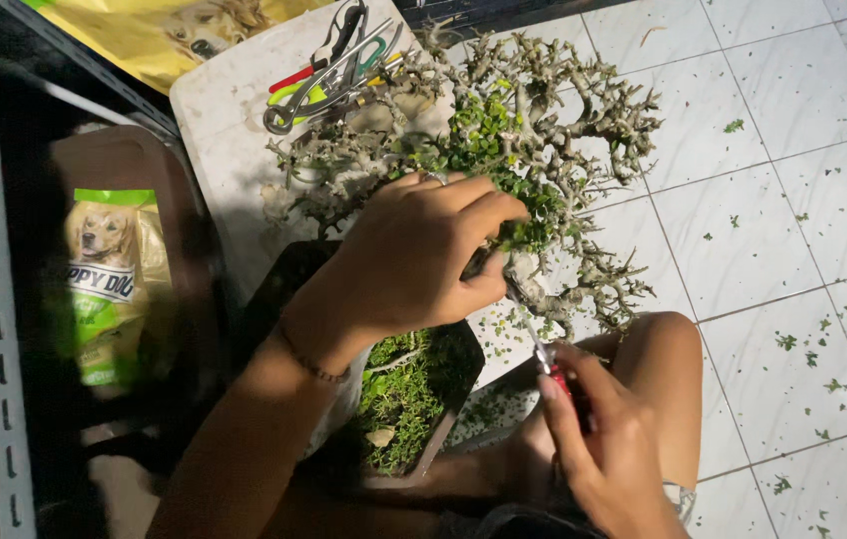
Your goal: The person prunes a bonsai tree by hand and using shears, clipping small branches and leaves while sitting on the floor.
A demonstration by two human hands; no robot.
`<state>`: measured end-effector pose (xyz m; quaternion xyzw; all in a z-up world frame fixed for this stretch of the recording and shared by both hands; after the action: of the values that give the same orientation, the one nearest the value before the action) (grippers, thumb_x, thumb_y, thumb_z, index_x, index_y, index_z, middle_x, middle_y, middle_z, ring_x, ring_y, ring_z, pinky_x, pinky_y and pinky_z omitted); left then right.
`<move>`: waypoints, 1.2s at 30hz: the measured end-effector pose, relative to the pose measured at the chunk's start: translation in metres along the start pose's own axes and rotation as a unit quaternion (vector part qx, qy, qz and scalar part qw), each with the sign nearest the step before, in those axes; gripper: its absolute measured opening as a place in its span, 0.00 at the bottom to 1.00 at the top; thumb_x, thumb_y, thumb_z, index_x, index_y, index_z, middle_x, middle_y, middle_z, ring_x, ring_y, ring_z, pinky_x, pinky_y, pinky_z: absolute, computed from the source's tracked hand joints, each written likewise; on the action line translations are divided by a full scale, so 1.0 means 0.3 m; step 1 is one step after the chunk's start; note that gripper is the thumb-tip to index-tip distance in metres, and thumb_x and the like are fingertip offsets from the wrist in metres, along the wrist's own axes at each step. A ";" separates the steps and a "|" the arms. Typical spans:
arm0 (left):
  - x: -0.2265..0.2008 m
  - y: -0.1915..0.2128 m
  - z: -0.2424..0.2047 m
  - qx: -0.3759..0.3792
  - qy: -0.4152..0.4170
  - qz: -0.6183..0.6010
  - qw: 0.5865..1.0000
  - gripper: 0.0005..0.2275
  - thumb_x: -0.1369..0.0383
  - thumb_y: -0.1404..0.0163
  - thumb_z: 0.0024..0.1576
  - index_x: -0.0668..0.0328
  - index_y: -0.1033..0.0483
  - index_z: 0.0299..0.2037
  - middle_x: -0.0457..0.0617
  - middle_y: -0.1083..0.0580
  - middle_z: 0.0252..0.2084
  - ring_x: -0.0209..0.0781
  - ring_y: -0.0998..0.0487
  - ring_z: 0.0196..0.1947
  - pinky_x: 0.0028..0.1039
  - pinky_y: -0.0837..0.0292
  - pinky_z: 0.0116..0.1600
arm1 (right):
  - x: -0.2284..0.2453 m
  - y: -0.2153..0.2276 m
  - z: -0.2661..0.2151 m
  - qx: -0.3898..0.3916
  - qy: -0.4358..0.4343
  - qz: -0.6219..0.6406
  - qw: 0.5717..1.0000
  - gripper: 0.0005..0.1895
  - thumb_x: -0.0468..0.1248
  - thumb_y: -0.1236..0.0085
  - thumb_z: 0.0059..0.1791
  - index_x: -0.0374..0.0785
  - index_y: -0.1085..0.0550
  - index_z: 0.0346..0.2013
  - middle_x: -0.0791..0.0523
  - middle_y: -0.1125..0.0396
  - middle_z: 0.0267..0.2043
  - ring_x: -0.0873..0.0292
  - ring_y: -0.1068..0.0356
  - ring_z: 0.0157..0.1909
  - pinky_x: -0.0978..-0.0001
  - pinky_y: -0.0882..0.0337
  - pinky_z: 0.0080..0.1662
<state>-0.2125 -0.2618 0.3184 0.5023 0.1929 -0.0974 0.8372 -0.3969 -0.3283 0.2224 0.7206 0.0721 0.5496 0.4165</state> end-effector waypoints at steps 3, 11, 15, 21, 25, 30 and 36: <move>-0.005 -0.018 -0.004 0.013 -0.010 0.027 1.000 0.13 0.63 0.40 0.56 0.59 0.23 0.47 0.50 0.24 0.40 0.52 0.22 0.32 0.42 0.28 0.37 | 0.021 0.059 0.000 0.015 -0.003 -0.005 1.000 0.21 0.47 0.52 0.55 0.39 0.24 0.55 0.55 0.21 0.51 0.59 0.21 0.51 0.70 0.27 0.53; -0.065 0.009 -0.002 -0.023 -0.058 0.182 0.981 0.18 0.58 0.30 0.52 0.53 0.25 0.44 0.47 0.25 0.39 0.48 0.22 0.33 0.38 0.27 0.38 | -0.047 0.177 0.050 0.056 -0.091 -0.108 0.988 0.20 0.51 0.48 0.53 0.45 0.20 0.51 0.56 0.20 0.36 0.57 0.28 0.26 0.66 0.31 0.37; -0.084 0.018 -0.002 -0.045 -0.072 0.196 0.977 0.17 0.59 0.29 0.52 0.52 0.24 0.40 0.46 0.27 0.37 0.46 0.24 0.31 0.41 0.29 0.47 | -0.049 0.219 0.039 0.049 -0.083 -0.061 0.993 0.19 0.49 0.50 0.53 0.41 0.23 0.50 0.65 0.23 0.53 0.66 0.26 0.42 0.71 0.29 0.42; -0.040 -0.018 0.014 -0.023 -0.050 0.087 0.995 0.09 0.72 0.36 0.57 0.61 0.25 0.36 0.52 0.26 0.36 0.56 0.23 0.38 0.55 0.28 0.51 | -0.108 0.253 0.039 -0.006 -0.076 -0.067 0.995 0.18 0.48 0.49 0.54 0.40 0.22 0.51 0.58 0.23 0.36 0.62 0.30 0.33 0.71 0.31 0.43; -0.032 -0.020 0.008 -0.019 -0.060 0.078 0.995 0.08 0.76 0.41 0.54 0.60 0.30 0.31 0.50 0.30 0.31 0.52 0.27 0.33 0.42 0.31 0.42 | -0.066 0.246 0.074 -0.022 0.020 -0.083 0.996 0.17 0.45 0.47 0.54 0.38 0.22 0.51 0.56 0.23 0.37 0.60 0.28 0.32 0.69 0.30 0.40; -0.028 0.000 -0.001 -0.039 -0.053 0.065 0.996 0.09 0.79 0.47 0.51 0.60 0.36 0.30 0.50 0.36 0.29 0.52 0.32 0.31 0.42 0.33 0.38 | 0.014 0.226 0.102 -0.029 0.112 -0.115 0.987 0.14 0.42 0.44 0.54 0.37 0.23 0.50 0.56 0.27 0.31 0.59 0.33 0.24 0.67 0.33 0.35; -0.067 0.052 0.010 -0.073 -0.070 -0.015 0.995 0.07 0.72 0.60 0.66 0.67 0.35 0.36 0.58 0.33 0.33 0.55 0.34 0.33 0.44 0.38 0.40 | 0.059 0.228 0.104 -0.059 0.178 -0.191 0.963 0.19 0.44 0.43 0.54 0.40 0.22 0.56 0.55 0.28 0.36 0.58 0.29 0.30 0.64 0.29 0.34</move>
<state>-0.2245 -0.2575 0.3408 0.4285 0.1484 -0.1304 0.8817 -0.3877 -0.3786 0.2805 0.5578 0.2493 0.5827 0.5358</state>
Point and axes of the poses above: each hand's wrist, its own z-axis towards the middle knuckle, its own y-axis out of the back of the hand, x = y × z, the point moved 10 cm from there along z, towards the middle knuckle
